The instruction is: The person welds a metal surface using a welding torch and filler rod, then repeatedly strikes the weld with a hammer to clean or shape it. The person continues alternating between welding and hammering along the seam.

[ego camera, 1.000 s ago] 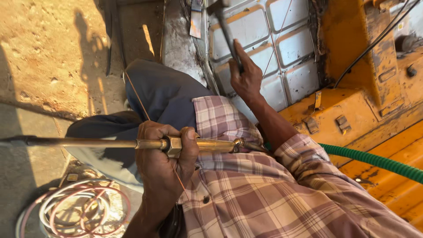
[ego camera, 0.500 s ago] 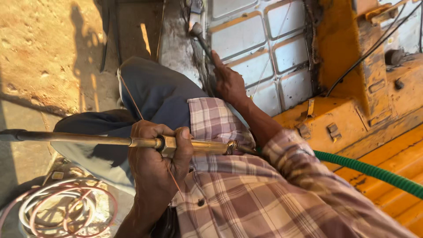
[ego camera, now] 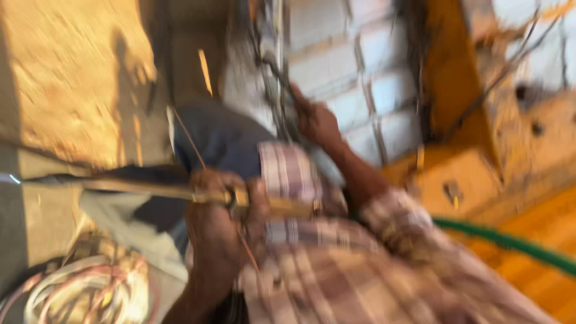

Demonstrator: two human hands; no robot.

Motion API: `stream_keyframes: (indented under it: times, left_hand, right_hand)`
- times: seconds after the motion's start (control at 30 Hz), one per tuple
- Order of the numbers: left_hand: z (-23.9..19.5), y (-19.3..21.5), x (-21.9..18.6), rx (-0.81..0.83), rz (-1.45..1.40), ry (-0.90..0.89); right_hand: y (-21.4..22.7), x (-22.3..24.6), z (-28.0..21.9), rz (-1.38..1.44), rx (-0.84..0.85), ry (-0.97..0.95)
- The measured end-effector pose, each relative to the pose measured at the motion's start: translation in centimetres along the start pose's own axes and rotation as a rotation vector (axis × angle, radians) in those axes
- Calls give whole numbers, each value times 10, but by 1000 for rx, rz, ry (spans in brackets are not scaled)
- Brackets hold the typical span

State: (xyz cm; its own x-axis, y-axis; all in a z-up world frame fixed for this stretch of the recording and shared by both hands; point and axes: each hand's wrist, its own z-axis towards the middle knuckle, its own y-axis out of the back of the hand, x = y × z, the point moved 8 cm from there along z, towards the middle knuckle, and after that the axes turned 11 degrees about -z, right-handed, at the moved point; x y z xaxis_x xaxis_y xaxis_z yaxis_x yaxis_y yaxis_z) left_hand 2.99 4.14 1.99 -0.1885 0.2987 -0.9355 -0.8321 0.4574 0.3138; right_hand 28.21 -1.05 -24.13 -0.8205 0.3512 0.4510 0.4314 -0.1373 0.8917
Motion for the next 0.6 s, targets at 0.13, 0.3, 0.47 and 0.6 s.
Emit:
stream_keyframes:
  times: [0.13,0.3,0.47,0.6]
  left_hand:
    - [-7,-2,-5,14,20,-47]
    - [-13,-7,-2,24,-8,-19]
    - [-4,-6,-1,-52,-10,67]
    - [-10,-8,-5,-3,19,-44]
  right_hand:
    - [9,-8,-16,56,-46,-45]
    - [25,-2,-18,135,-260,-45]
    - [-1,10,-3,-108,76,-101]
    - [22,9,-2,159,-177,-1]
